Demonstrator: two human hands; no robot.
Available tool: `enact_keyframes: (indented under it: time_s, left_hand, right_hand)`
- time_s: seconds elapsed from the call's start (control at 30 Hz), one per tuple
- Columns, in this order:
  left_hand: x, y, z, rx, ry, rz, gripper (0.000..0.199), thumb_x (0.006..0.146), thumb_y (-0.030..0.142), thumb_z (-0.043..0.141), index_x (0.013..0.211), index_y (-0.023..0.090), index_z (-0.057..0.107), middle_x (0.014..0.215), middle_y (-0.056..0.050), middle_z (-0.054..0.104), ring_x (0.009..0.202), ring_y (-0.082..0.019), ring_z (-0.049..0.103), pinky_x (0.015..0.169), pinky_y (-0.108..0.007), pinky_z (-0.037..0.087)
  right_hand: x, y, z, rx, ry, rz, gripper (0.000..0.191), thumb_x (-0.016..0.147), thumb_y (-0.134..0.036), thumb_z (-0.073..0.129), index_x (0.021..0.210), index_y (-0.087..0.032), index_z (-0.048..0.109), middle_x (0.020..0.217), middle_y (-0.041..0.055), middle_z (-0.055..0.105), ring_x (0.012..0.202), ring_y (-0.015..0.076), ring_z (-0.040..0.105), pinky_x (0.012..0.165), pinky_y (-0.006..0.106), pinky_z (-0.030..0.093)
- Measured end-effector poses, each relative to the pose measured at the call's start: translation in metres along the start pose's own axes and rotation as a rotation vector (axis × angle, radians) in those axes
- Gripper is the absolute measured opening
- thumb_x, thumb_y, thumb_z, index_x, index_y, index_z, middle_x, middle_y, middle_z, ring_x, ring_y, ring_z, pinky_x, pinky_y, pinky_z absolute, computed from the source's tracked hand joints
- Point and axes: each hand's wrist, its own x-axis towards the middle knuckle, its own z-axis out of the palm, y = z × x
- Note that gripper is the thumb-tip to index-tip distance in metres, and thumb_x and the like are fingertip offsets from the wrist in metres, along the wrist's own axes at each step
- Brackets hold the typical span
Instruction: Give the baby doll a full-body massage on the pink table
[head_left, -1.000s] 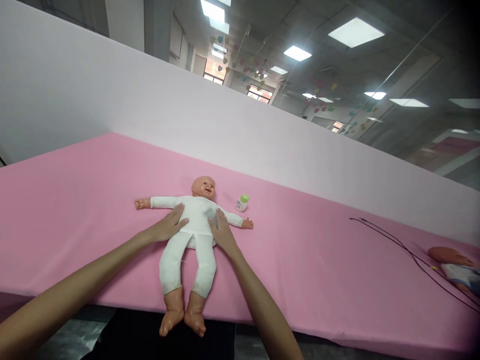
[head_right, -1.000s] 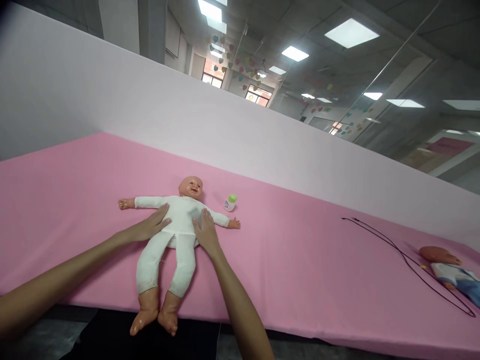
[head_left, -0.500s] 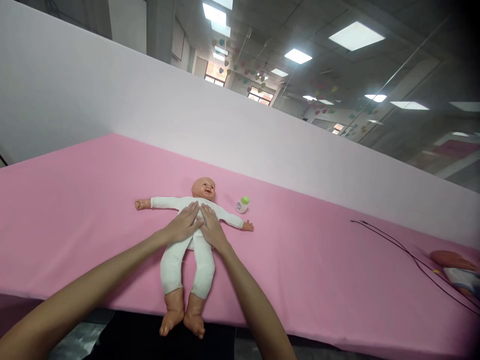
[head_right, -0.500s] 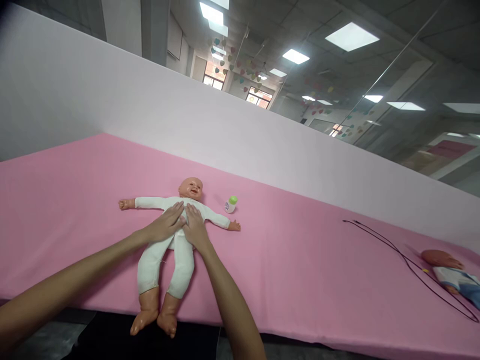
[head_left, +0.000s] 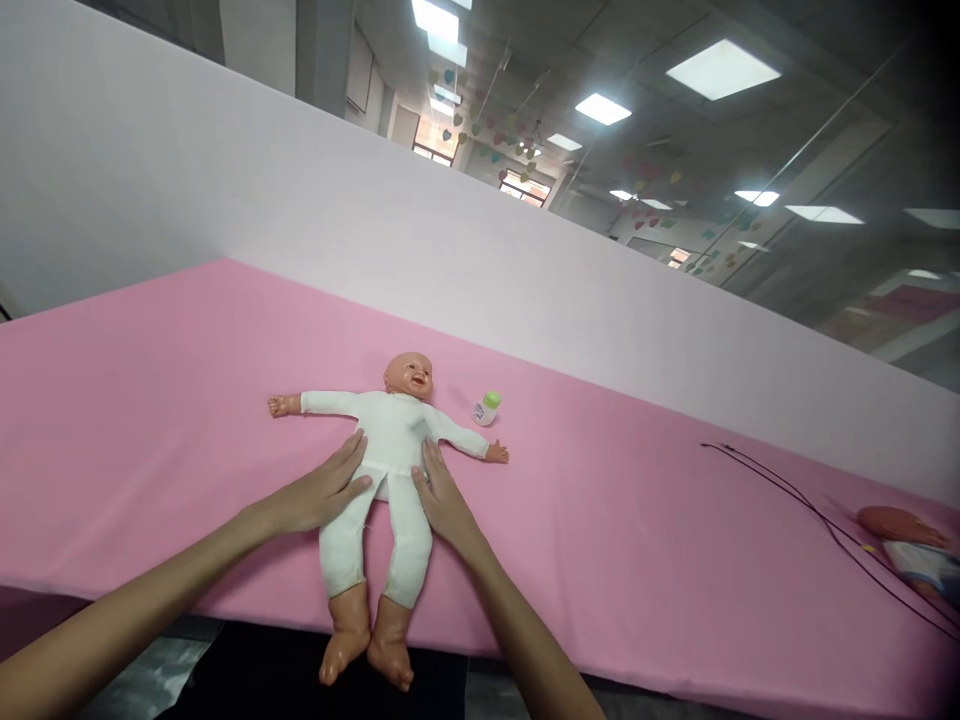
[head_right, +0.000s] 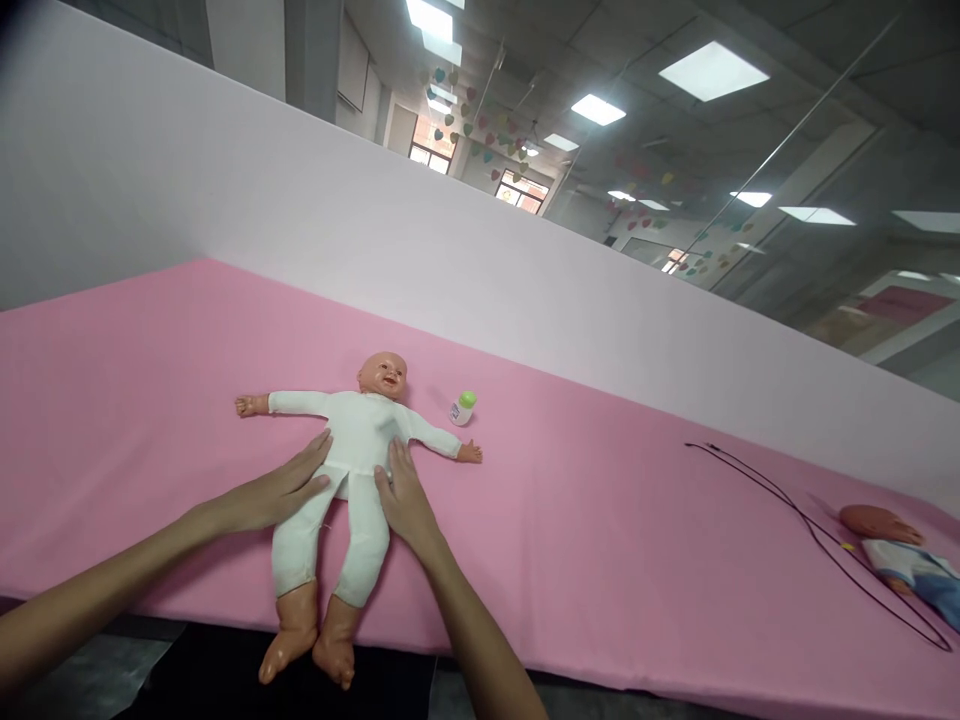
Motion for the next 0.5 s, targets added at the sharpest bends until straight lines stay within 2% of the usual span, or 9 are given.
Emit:
enact_keyframes:
  time_s: [0.1,0.17,0.23,0.37,0.43,0.5]
  left_hand:
    - [0.011,0.020,0.004,0.019,-0.031,0.123,0.079,0.106,0.064,0.031,0.169,0.017,0.017,0.174,-0.010,0.004,0.161,-0.030,0.005,0.130,-0.049,0.016]
    - [0.033,0.028,0.006,0.033,-0.012,0.174,0.078,0.107,0.063,0.029,0.168,0.016,0.019,0.174,-0.011,0.007,0.161,-0.029,0.005,0.131,-0.049,0.014]
    - [0.061,0.028,0.009,0.046,0.035,0.151,0.078,0.107,0.061,0.026,0.167,0.012,0.021,0.174,-0.015,0.010,0.161,-0.030,0.007,0.131,-0.051,0.013]
    - [0.104,0.011,0.007,0.061,0.125,0.043,0.085,0.104,0.063,0.025,0.164,0.004,0.024,0.173,-0.021,0.015,0.161,-0.033,0.006,0.130,-0.054,0.012]
    - [0.110,0.001,0.003,0.032,0.153,-0.020,0.087,0.103,0.064,0.027,0.164,0.002,0.023,0.173,-0.022,0.013,0.161,-0.034,0.005,0.130,-0.054,0.013]
    - [0.104,-0.005,-0.003,-0.001,0.158,-0.072,0.087,0.103,0.063,0.028,0.164,0.002,0.021,0.173,-0.022,0.010,0.161,-0.034,0.005,0.130,-0.053,0.013]
  right_hand:
    - [0.004,-0.015,0.002,-0.023,-0.079,-0.089,0.074,0.106,-0.061,0.036,0.167,-0.020,0.025,0.174,0.0054,0.016,0.163,0.0240,0.010,0.133,0.049,0.010]
    - [0.020,-0.019,0.003,-0.046,-0.117,-0.152,0.072,0.106,-0.058,0.038,0.167,-0.022,0.025,0.174,0.0038,0.017,0.163,0.0239,0.011,0.133,0.050,0.011]
    - [0.042,-0.017,0.005,-0.081,-0.108,-0.202,0.069,0.106,-0.055,0.039,0.166,-0.023,0.027,0.173,0.0038,0.020,0.162,0.0240,0.013,0.133,0.050,0.012]
    - [0.079,-0.004,0.004,-0.156,0.069,-0.228,0.069,0.106,-0.055,0.033,0.162,-0.015,0.038,0.169,0.0120,0.034,0.159,0.0256,0.026,0.132,0.049,0.014]
    - [0.087,0.005,0.000,-0.168,0.162,-0.182,0.071,0.106,-0.058,0.030,0.157,-0.012,0.045,0.164,0.0163,0.042,0.156,0.0276,0.033,0.130,0.049,0.017]
    - [0.085,0.014,-0.007,-0.155,0.218,-0.116,0.071,0.105,-0.059,0.031,0.154,-0.011,0.048,0.161,0.0180,0.046,0.153,0.0291,0.037,0.129,0.050,0.020]
